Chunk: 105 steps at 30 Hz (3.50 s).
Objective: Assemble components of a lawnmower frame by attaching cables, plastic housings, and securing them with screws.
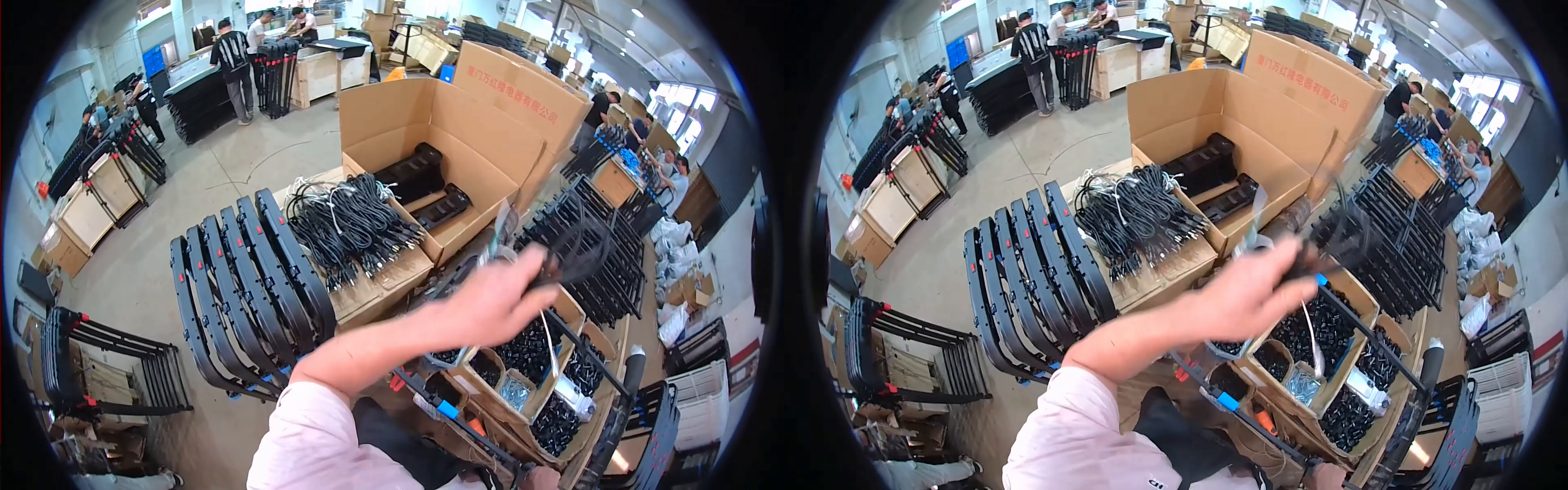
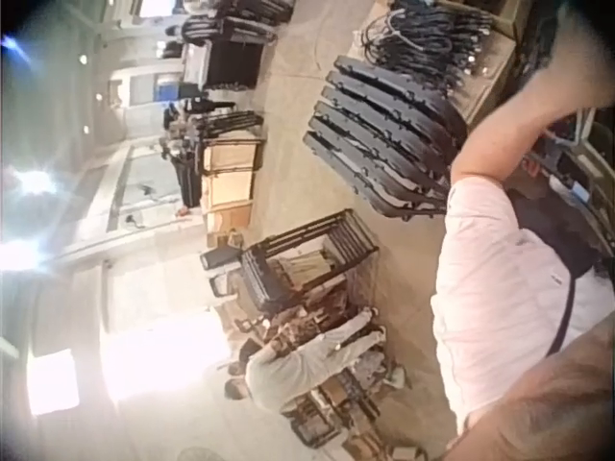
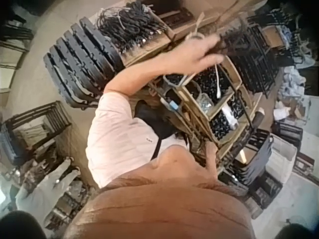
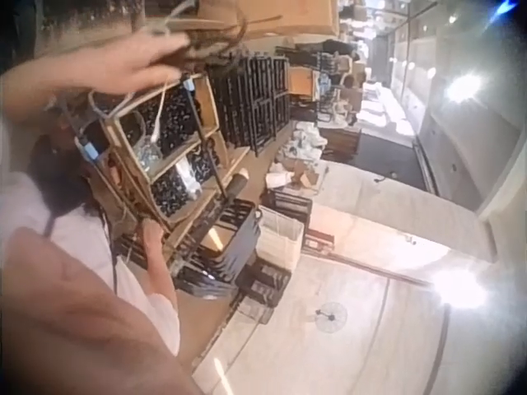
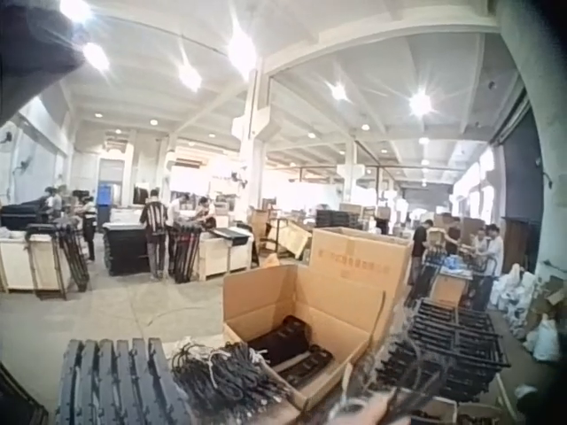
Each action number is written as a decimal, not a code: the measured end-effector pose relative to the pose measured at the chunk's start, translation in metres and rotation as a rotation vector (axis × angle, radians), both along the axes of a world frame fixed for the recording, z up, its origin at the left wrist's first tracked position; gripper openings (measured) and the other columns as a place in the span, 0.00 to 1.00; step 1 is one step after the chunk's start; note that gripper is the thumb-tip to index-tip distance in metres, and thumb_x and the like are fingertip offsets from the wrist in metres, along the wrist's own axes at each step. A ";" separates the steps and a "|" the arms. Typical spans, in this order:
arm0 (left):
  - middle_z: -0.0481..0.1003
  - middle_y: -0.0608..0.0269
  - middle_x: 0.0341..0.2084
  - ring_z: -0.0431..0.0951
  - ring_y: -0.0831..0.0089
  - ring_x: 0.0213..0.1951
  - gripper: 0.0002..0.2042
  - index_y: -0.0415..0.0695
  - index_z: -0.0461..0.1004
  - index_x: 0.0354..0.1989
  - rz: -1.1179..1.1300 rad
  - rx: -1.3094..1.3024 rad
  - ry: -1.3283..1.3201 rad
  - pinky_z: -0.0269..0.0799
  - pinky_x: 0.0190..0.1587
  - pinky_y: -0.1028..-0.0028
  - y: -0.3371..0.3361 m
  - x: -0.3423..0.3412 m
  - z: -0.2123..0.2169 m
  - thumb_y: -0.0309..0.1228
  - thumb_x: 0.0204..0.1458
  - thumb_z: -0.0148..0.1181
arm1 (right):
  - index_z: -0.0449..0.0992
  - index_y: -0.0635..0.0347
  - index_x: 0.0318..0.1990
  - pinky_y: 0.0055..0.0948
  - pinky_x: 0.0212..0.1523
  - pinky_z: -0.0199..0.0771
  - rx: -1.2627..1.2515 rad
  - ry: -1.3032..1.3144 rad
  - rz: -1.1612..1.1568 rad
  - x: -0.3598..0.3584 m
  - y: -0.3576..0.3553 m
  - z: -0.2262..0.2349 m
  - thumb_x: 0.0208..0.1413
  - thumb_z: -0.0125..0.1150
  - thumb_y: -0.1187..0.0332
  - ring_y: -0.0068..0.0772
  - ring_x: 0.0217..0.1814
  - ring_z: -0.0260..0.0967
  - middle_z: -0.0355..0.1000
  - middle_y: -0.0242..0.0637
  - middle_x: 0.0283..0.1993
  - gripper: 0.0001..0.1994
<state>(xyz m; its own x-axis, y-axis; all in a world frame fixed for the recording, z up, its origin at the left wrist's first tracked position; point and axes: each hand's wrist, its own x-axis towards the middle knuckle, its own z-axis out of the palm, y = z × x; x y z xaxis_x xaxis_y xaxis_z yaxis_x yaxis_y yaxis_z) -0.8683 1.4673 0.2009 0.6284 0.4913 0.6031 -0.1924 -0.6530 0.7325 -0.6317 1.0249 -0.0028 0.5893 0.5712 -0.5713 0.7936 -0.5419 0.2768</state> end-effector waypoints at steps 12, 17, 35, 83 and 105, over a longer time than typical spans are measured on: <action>0.77 0.57 0.28 0.82 0.62 0.34 0.15 0.40 0.68 0.47 -0.400 -0.577 0.517 0.77 0.41 0.59 -0.107 0.023 -0.238 0.42 0.71 0.53 | 0.83 0.62 0.43 0.45 0.38 0.79 -0.054 -0.063 0.152 0.007 -0.015 -0.021 0.71 0.52 0.67 0.44 0.36 0.78 0.80 0.49 0.34 0.12; 0.81 0.43 0.35 0.82 0.41 0.40 0.16 0.40 0.69 0.50 -0.278 -0.239 0.613 0.76 0.42 0.46 -0.093 -0.001 -0.237 0.42 0.69 0.54 | 0.75 0.61 0.62 0.40 0.29 0.79 -0.038 -0.130 0.278 0.007 -0.025 -0.030 0.71 0.53 0.68 0.39 0.34 0.79 0.81 0.46 0.35 0.17; 0.79 0.39 0.26 0.82 0.38 0.33 0.15 0.37 0.66 0.41 -0.160 -0.027 0.580 0.75 0.38 0.45 -0.127 -0.007 -0.309 0.40 0.67 0.55 | 0.80 0.62 0.57 0.38 0.21 0.73 0.083 -0.153 0.275 0.013 -0.023 -0.048 0.70 0.55 0.70 0.37 0.24 0.73 0.77 0.42 0.28 0.14; 0.77 0.32 0.36 0.80 0.33 0.41 0.18 0.39 0.65 0.55 -0.399 -0.562 0.469 0.73 0.42 0.46 -0.138 -0.020 -0.269 0.42 0.71 0.54 | 0.77 0.62 0.51 0.32 0.35 0.64 1.353 1.665 -1.267 -0.042 0.224 -0.003 0.73 0.56 0.56 0.26 0.24 0.54 0.58 0.22 0.24 0.16; 0.65 0.71 0.24 0.65 0.80 0.23 0.17 0.47 0.63 0.37 -0.755 -1.048 0.636 0.63 0.26 0.74 -0.128 -0.008 -0.230 0.45 0.76 0.43 | 0.69 0.51 0.39 0.25 0.19 0.45 2.003 1.266 -1.494 0.050 0.247 0.042 0.79 0.42 0.58 0.19 0.16 0.40 0.50 0.18 0.20 0.14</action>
